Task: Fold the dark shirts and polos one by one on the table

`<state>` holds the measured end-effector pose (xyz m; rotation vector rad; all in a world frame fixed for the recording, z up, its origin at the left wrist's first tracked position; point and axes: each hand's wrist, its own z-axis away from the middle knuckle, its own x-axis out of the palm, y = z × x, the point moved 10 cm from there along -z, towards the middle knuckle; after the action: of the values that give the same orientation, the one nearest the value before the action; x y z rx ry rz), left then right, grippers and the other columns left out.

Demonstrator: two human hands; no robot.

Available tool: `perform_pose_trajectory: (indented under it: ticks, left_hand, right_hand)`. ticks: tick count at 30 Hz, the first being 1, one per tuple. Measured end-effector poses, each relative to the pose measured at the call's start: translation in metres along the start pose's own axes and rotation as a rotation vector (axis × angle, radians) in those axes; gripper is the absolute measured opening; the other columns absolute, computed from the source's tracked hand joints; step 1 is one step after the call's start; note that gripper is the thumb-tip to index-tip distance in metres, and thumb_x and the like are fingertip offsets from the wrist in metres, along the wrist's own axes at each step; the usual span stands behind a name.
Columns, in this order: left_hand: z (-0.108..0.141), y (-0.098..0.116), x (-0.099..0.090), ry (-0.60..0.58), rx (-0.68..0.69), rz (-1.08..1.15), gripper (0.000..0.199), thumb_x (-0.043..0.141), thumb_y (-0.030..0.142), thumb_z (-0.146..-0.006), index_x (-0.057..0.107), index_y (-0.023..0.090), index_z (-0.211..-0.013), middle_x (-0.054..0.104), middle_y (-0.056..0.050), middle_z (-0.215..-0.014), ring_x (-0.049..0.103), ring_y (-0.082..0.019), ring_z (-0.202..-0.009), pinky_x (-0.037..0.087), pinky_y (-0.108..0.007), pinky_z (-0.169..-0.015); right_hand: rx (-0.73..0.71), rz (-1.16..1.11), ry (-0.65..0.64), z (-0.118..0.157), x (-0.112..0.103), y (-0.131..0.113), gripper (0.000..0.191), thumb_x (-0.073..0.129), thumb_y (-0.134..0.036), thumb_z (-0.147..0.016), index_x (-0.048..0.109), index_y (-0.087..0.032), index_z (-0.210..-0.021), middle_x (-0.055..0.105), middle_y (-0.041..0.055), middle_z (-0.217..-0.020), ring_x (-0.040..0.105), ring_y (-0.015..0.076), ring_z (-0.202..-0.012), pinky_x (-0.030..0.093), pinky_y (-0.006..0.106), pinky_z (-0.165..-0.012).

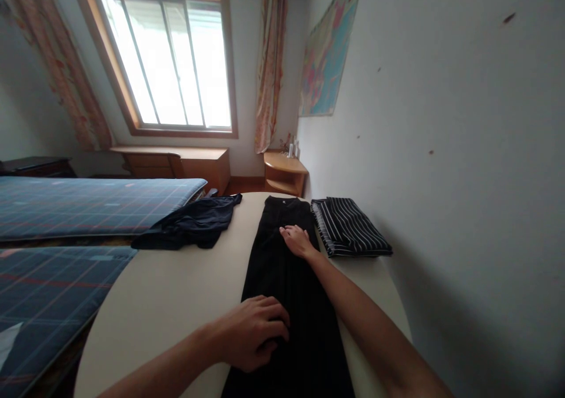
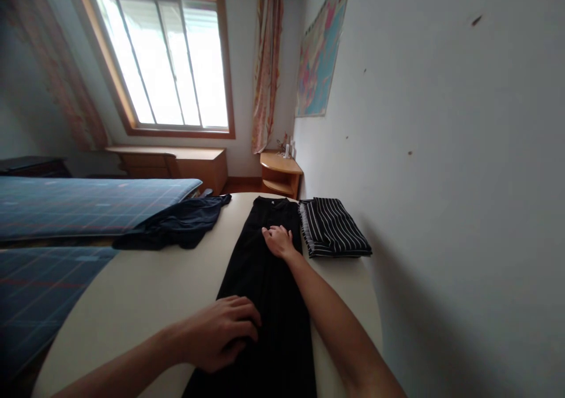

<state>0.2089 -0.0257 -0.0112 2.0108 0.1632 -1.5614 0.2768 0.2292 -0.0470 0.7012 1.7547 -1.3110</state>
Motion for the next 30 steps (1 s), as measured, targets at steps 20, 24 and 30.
perform_pose_trajectory:
  ticks: [20, 24, 30]
  left_hand:
    - [-0.006, -0.050, 0.011, -0.044, -0.229, -0.011, 0.085, 0.066, 0.048, -0.084, 0.023, 0.033, -0.156, 0.010, -0.007, -0.165, 0.005, -0.041, -0.149, 0.014, -0.067, -0.116]
    - [-0.003, -0.052, 0.006, 0.011, -0.243, 0.047, 0.072, 0.061, 0.044, -0.089, 0.029, 0.037, -0.153, 0.020, -0.002, -0.163, 0.011, -0.037, -0.150, 0.020, -0.064, -0.118]
    - [0.003, -0.083, -0.009, 0.182, -0.347, 0.023, 0.045, 0.040, 0.033, -0.101, 0.045, 0.032, -0.146, 0.039, -0.001, -0.157, 0.029, -0.025, -0.147, 0.033, -0.049, -0.118]
  right_hand:
    - [-0.005, 0.075, 0.113, -0.029, -0.014, 0.005, 0.044, 0.052, -0.051, -0.092, 0.062, -0.022, -0.123, 0.066, 0.0076, -0.125, 0.054, 0.0254, -0.123, 0.038, 0.041, -0.103]
    - [0.046, 0.090, 0.089, -0.058, -0.013, 0.010, 0.044, 0.054, -0.045, -0.091, 0.058, -0.025, -0.131, 0.068, 0.0057, -0.121, 0.056, 0.0255, -0.120, 0.043, 0.041, -0.098]
    - [0.103, 0.102, 0.043, -0.099, 0.000, 0.013, 0.044, 0.049, -0.041, -0.094, 0.057, -0.033, -0.136, 0.063, 0.0029, -0.133, 0.051, 0.0290, -0.128, 0.044, 0.046, -0.100]
